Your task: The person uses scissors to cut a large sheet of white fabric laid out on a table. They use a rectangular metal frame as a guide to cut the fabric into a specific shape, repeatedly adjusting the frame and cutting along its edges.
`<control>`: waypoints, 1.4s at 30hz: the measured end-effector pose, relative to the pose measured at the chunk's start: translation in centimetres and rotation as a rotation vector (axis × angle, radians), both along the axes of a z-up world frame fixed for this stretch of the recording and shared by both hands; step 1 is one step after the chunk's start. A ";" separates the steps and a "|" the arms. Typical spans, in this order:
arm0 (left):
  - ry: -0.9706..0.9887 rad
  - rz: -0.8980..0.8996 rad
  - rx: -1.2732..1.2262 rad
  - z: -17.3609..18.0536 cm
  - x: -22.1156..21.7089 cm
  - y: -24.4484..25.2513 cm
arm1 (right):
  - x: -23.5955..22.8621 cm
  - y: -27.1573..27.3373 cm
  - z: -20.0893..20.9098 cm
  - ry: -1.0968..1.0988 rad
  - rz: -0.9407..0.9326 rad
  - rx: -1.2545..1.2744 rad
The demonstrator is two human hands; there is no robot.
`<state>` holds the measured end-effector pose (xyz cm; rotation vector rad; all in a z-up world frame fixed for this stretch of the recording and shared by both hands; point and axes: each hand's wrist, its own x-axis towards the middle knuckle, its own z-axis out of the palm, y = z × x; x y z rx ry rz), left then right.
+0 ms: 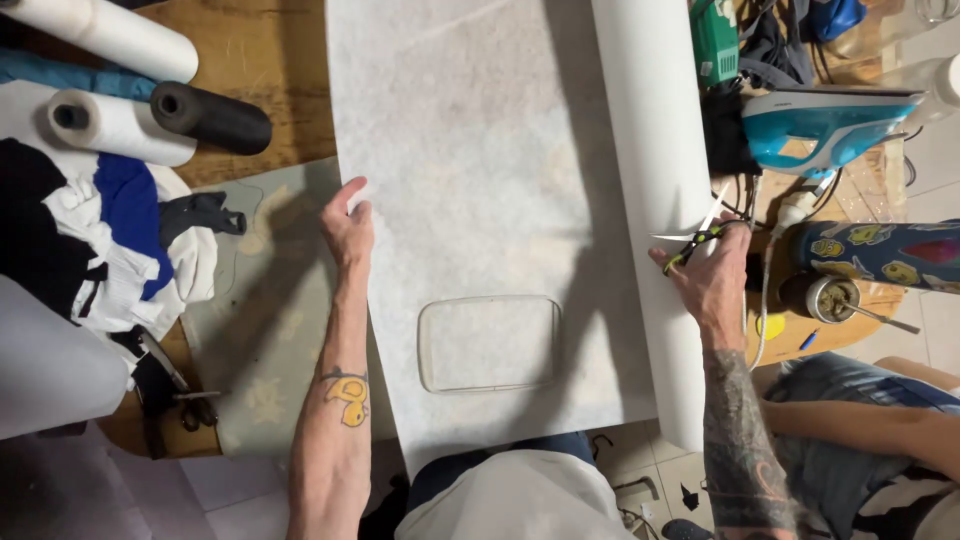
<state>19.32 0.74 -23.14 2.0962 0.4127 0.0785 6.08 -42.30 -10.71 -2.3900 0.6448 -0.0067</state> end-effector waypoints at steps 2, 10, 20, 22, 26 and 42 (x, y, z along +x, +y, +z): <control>-0.005 -0.004 -0.172 0.0 -0.2 0.6 | -0.3 1.3 0.5 0.109 -0.038 -0.118; -0.113 -0.045 -0.403 -3.3 2.8 5.9 | 0.8 -1.3 -1.9 -0.153 0.055 0.013; -0.188 -0.047 0.107 -6.2 -0.3 8.4 | -3.0 -0.2 0.5 0.036 -0.160 0.132; -0.205 -0.094 0.293 1.1 -5.6 5.1 | -4.6 -0.2 0.1 0.056 -0.159 0.131; -0.030 -0.470 0.711 4.9 -15.2 4.8 | -5.9 0.3 0.5 0.098 -0.191 0.070; 0.211 0.068 0.078 -4.3 -14.1 9.7 | -10.6 3.5 0.1 0.090 -0.079 -0.227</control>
